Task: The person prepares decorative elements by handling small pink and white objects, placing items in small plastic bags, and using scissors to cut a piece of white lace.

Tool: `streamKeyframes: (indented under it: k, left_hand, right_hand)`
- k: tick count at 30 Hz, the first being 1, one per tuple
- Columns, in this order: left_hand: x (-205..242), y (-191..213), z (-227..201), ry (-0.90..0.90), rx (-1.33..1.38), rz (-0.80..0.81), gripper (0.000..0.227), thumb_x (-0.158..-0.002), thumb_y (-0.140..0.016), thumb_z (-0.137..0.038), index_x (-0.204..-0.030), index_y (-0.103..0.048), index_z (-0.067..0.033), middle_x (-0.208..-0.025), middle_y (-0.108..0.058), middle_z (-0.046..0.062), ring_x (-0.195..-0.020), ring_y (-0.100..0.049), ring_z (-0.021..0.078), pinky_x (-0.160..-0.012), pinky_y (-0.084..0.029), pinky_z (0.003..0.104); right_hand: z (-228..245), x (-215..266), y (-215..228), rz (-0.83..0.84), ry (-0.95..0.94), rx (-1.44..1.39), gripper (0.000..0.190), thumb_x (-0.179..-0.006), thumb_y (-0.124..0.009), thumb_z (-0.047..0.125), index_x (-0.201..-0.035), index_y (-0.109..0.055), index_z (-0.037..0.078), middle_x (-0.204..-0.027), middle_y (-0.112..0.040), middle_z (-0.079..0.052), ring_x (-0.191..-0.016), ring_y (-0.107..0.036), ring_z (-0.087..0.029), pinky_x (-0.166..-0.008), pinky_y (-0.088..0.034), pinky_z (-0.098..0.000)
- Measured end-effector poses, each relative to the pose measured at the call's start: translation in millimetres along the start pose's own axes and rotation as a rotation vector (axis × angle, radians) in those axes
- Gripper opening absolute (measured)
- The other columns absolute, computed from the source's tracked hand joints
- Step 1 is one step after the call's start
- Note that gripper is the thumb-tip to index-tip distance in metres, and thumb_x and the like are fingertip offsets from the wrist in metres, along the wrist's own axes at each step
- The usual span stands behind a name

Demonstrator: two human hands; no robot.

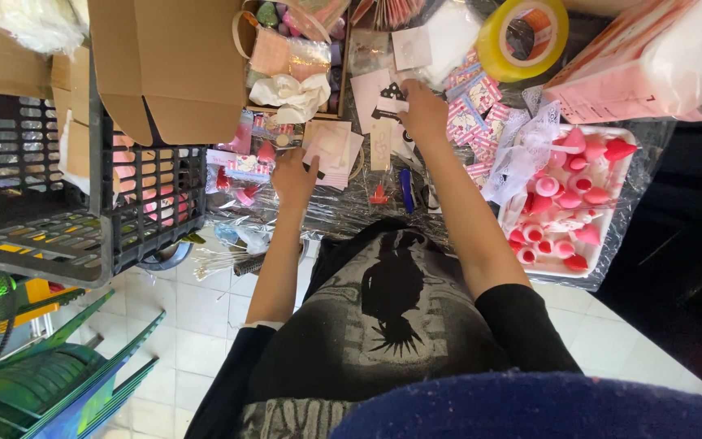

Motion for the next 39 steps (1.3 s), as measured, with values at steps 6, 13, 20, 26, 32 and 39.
streamKeyframes:
  k: [6,13,20,26,32,39]
  left_hand:
    - [6.3,17.3,-34.1,-0.142,-0.085,-0.198,0.039,-0.08,-0.08,-0.028,-0.11,-0.065,-0.0068,-0.104,-0.063,0.014,-0.095,-0.064,0.0365,-0.073,-0.053,0.048]
    - [-6.1,-15.8,-66.0,-0.368,0.183,-0.197,0.023,-0.091,-0.078,-0.019,-0.108,-0.065,-0.0108,-0.101,-0.066,0.008,-0.093,-0.067,0.0294,-0.081,-0.054,0.044]
    - [-35.2,-92.9,-91.1,0.006,0.981,0.293,0.044,-0.094,-0.074,-0.022,-0.131,-0.058,-0.0064,-0.11,-0.075,0.009,-0.088,-0.074,0.0153,-0.072,-0.058,0.028]
    - [-34.7,-88.4,-91.2,0.041,1.072,0.338,0.029,-0.098,-0.07,-0.015,-0.12,-0.064,0.0028,-0.101,-0.077,0.011,-0.085,-0.076,0.0141,-0.071,-0.056,0.025]
    - [-30.5,-87.4,-81.4,-0.031,0.906,0.2,0.032,-0.097,-0.07,-0.011,-0.125,-0.062,0.0034,-0.101,-0.078,0.01,-0.083,-0.077,0.0152,-0.07,-0.059,0.026]
    - [-16.0,-21.4,-118.7,-0.488,0.011,-0.08,0.06,-0.085,-0.068,-0.004,-0.142,-0.054,0.0049,-0.124,-0.069,0.024,-0.074,-0.072,0.0338,-0.057,-0.055,0.036]
  right_hand:
    - [-16.6,-5.6,-0.7,-0.03,-0.038,-0.04,0.025,-0.077,-0.083,0.017,-0.099,-0.073,0.012,-0.098,-0.072,-0.009,-0.093,-0.069,-0.032,-0.075,-0.053,-0.0441]
    - [-52.0,12.6,-2.2,-0.022,-0.035,-0.366,0.025,-0.089,-0.078,0.018,-0.109,-0.072,0.005,-0.098,-0.073,-0.014,-0.089,-0.071,-0.029,-0.077,-0.054,-0.0381]
    - [-50.3,48.8,-13.5,0.207,-0.355,-0.945,0.021,-0.098,-0.071,0.017,-0.115,-0.071,0.005,-0.094,-0.073,0.001,-0.071,-0.057,-0.006,-0.061,-0.044,-0.0233]
    - [-24.1,64.3,18.4,0.269,-0.405,-1.039,0.024,-0.1,-0.065,0.02,-0.118,-0.071,0.007,-0.094,-0.073,0.003,-0.063,-0.062,-0.005,-0.053,-0.041,-0.0197]
    - [-12.7,72.5,32.9,0.247,-0.46,-1.049,0.024,-0.101,-0.062,0.023,-0.119,-0.065,0.008,-0.101,-0.077,0.0,-0.068,-0.067,-0.007,-0.052,-0.038,-0.0198]
    - [-32.0,84.7,8.8,0.165,-0.513,-1.129,0.021,-0.097,-0.072,0.021,-0.112,-0.063,0.008,-0.093,-0.075,-0.001,-0.076,-0.073,-0.006,-0.057,-0.044,-0.0199]
Point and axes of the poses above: each hand's wrist, its own x-axis away from the middle knuckle, its own y-axis out of the back of the hand, z = x × y, the point moved 2 cm from there along -x, towards the middle knuckle
